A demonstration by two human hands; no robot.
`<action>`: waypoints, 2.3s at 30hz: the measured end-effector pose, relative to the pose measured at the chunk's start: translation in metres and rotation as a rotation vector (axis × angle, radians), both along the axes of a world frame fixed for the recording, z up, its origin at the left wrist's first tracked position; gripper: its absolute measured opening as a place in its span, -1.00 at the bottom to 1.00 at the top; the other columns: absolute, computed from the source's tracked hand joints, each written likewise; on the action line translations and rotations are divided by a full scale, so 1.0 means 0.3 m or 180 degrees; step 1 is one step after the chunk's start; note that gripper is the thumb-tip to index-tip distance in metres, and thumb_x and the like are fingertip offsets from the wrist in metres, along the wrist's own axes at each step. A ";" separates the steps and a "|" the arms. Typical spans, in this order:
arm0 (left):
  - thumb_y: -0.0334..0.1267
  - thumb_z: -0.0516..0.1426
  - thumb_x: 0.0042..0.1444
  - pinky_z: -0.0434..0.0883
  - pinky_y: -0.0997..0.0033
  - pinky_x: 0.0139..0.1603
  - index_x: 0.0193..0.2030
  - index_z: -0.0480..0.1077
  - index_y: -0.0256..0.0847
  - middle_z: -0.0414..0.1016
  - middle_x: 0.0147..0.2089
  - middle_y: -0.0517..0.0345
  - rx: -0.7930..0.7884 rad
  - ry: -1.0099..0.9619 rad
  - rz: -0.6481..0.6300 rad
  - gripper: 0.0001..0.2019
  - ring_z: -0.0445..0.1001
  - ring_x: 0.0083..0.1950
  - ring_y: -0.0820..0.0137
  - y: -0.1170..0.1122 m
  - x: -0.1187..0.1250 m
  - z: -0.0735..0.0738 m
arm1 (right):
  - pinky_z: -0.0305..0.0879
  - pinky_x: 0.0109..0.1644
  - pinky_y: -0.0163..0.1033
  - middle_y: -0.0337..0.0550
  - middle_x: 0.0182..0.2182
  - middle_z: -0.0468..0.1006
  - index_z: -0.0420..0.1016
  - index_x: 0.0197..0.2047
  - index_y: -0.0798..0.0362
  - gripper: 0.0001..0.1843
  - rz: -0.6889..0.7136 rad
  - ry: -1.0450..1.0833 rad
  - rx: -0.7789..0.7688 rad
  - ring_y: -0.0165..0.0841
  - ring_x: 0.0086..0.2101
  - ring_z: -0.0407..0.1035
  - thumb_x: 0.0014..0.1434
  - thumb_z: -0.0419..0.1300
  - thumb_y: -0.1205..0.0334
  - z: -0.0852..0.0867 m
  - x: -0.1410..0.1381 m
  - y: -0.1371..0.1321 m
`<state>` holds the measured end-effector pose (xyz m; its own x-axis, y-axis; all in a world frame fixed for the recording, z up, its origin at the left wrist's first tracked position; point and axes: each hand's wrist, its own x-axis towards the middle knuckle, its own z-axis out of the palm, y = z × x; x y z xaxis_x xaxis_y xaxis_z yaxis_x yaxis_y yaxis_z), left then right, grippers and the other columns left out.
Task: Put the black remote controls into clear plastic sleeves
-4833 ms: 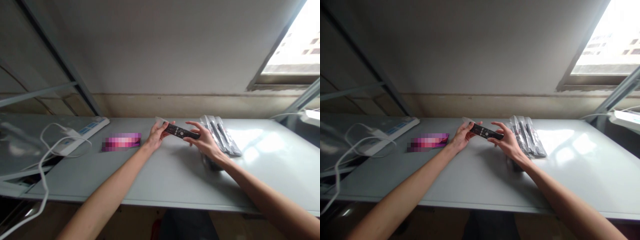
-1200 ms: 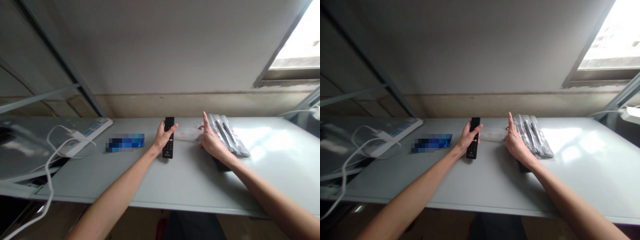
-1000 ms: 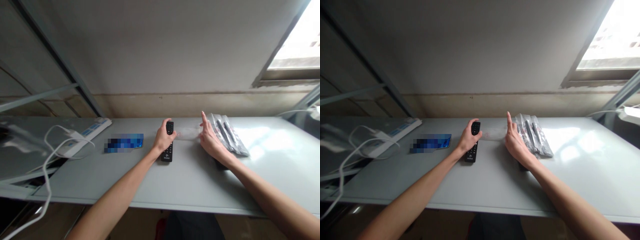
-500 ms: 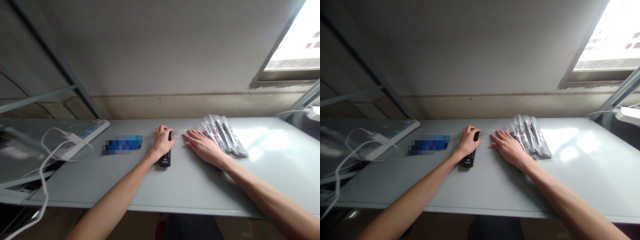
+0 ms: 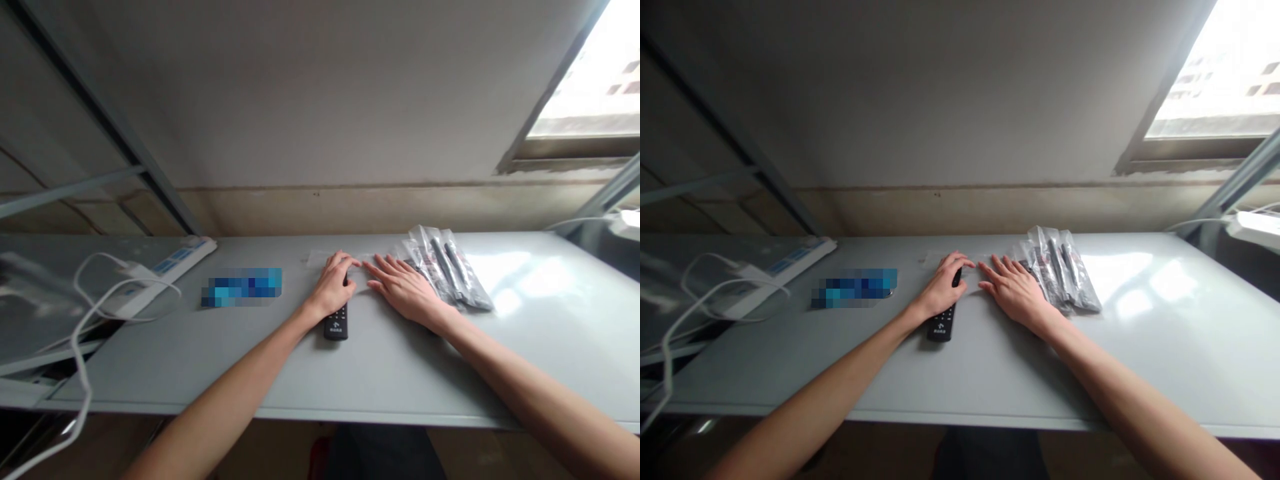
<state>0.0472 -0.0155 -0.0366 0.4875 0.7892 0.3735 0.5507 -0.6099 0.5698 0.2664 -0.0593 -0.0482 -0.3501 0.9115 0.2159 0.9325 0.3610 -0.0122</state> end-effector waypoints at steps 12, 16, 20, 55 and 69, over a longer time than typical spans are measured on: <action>-0.39 0.12 0.31 0.13 0.06 0.63 0.33 0.48 -0.28 0.42 0.44 -0.07 0.0008 0.0482 0.0287 -0.53 0.15 0.60 0.11 -0.026 0.001 0.051 | 0.45 0.29 0.08 0.11 0.26 0.57 0.61 0.23 0.10 -0.52 0.0008 0.0411 0.0294 -0.02 0.22 0.49 0.55 -0.07 0.15 0.045 -0.004 0.005; -0.33 0.12 0.32 0.09 0.05 0.63 0.40 0.42 -0.34 0.35 0.48 -0.12 -0.0184 0.0692 0.0307 -0.48 0.09 0.62 0.08 -0.031 0.003 0.054 | 0.52 0.21 0.07 0.10 0.22 0.60 0.63 0.19 0.07 -0.55 0.0144 0.0342 0.0264 -0.03 0.15 0.55 0.54 -0.04 0.14 0.047 -0.007 -0.006; -0.32 0.10 0.32 0.08 0.10 0.63 0.46 0.34 -0.41 0.28 0.52 -0.15 -0.0350 0.0898 0.0305 -0.43 0.04 0.64 0.07 -0.035 0.003 0.055 | 0.44 0.33 0.08 0.13 0.25 0.57 0.57 0.26 0.11 -0.51 0.0276 0.0369 0.0251 -0.05 0.22 0.50 0.56 -0.08 0.12 0.046 -0.007 -0.012; -0.11 0.06 0.35 -0.05 -0.56 0.49 0.51 0.26 -0.14 0.02 0.63 -0.18 -0.0489 0.1462 0.1096 -0.39 -0.22 0.66 -0.25 -0.002 -0.049 0.061 | 0.48 0.19 0.11 0.29 0.25 0.45 0.33 0.44 0.10 -0.42 -0.0016 -0.0064 0.0122 0.07 0.26 0.39 0.58 -0.19 0.03 0.011 -0.015 0.014; -0.12 0.03 0.36 -0.12 -0.46 0.55 0.51 0.23 -0.03 0.01 0.64 -0.07 -0.0667 0.1468 0.1145 -0.41 -0.12 0.65 -0.21 -0.023 -0.056 0.085 | 0.43 0.26 0.22 0.21 0.27 0.45 0.31 0.44 0.03 -0.47 0.0401 0.0267 0.0162 0.10 0.29 0.36 0.55 -0.11 0.05 0.000 0.057 0.079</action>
